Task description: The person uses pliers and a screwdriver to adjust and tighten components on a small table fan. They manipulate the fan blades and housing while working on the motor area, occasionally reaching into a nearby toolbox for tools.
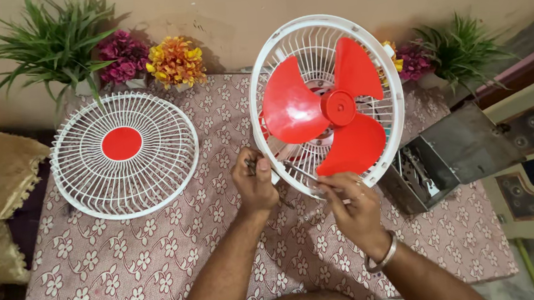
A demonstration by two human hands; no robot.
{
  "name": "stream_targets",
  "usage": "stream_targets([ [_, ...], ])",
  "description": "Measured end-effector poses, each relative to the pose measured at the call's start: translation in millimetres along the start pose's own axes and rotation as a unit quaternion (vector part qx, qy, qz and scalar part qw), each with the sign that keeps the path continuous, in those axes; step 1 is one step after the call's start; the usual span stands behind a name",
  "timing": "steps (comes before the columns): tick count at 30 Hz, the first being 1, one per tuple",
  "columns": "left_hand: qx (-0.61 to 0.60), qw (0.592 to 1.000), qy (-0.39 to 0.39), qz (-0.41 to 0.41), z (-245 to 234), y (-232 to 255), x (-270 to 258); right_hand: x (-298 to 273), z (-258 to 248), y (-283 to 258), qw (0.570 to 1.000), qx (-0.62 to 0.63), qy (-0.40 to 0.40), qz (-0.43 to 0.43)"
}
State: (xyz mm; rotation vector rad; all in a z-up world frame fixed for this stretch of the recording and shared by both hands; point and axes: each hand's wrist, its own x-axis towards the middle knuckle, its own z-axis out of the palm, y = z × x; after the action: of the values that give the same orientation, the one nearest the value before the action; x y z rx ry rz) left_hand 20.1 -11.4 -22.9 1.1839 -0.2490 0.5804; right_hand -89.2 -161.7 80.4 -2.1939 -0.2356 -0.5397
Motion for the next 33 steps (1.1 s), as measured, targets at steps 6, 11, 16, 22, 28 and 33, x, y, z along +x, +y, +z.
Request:
stream_targets([
  [6,0.030,0.999,-0.016,0.006,-2.3,4.3,-0.7,16.3,-15.7,-14.9,0.982,-0.109,0.081,-0.130],
  [11,-0.034,0.999,-0.015,0.038,2.1,-13.9,-3.4,53.4,-37.1,-52.0,0.968,-0.160,0.053,-0.186],
  [16,-0.043,0.999,-0.015,-0.005,-7.3,-18.9,-5.3,73.4,-39.4,-76.9,0.963,-0.156,0.011,-0.218],
  [22,-0.147,0.977,-0.028,-0.149,-16.6,-8.2,-5.3,36.7,-39.0,-74.6,0.981,-0.055,-0.024,-0.182],
  [28,-0.106,0.963,-0.015,-0.246,-21.6,3.3,-2.8,-28.6,-20.3,-38.4,0.971,0.201,-0.094,0.086],
  [33,-0.214,0.953,0.017,-0.215,-19.2,33.5,7.6,-64.0,-9.8,-5.8,0.854,0.377,-0.013,0.359],
])
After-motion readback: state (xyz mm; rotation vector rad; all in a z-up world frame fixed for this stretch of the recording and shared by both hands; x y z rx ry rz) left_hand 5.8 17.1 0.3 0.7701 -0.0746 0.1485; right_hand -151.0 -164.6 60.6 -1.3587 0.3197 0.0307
